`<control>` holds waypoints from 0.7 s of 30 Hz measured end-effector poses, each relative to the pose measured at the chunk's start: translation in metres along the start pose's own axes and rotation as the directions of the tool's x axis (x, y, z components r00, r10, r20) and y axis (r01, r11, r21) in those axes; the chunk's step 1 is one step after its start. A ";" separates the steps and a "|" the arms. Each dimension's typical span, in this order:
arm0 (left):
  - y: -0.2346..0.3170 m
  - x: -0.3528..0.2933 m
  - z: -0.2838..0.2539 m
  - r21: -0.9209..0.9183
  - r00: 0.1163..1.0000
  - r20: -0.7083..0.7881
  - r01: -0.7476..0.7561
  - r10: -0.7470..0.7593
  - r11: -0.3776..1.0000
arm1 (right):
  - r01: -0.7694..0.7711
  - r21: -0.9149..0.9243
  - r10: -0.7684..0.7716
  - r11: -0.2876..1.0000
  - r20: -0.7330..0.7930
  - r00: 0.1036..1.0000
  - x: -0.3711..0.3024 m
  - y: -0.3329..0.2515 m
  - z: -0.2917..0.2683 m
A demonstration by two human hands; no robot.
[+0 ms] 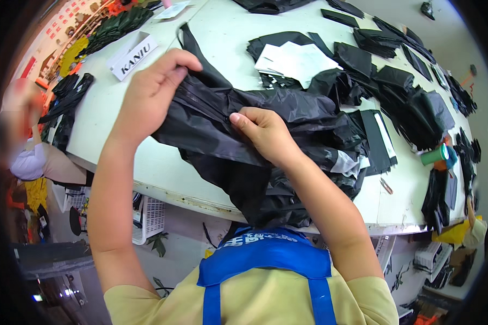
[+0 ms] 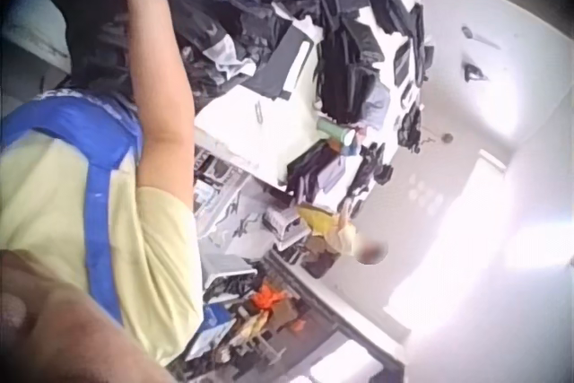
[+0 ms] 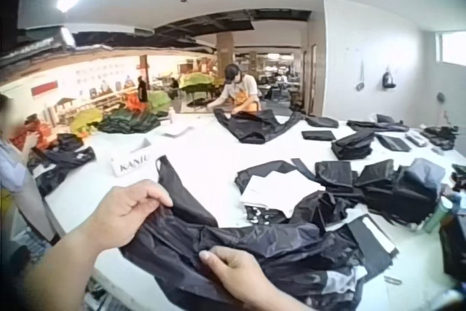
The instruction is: The person folds black garments on a white table, aligning edges and smoothing the fabric. The person places folded items into a white basket and continues folding additional garments.
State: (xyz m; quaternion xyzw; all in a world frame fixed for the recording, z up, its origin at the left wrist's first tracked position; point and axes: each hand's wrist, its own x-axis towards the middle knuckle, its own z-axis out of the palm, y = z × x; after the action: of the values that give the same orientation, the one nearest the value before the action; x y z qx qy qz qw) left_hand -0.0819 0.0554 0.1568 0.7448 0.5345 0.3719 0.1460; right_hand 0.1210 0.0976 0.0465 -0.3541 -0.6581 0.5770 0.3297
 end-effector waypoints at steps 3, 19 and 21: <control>-0.012 0.013 -0.015 0.120 0.942 -0.260 -0.188 0.213 0.975 | 0.059 -0.240 -0.091 0.969 -0.126 0.988 -0.017 0.000 -0.025; -0.286 -0.107 -0.133 0.186 0.834 0.067 0.528 -0.547 0.828 | -0.726 -0.260 0.538 0.636 -0.525 0.660 -0.246 0.091 -0.228; -0.290 -0.143 -0.062 0.380 0.496 0.216 0.751 -0.841 0.541 | -0.762 -0.111 0.648 0.638 -0.456 0.609 -0.253 0.123 -0.208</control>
State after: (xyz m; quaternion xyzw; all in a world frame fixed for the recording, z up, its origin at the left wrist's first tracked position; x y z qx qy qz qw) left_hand -0.3467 0.0271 -0.0360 0.4779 0.8201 0.0458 0.3114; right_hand 0.4409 0.0033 -0.0578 -0.7347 -0.4639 0.4763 0.1346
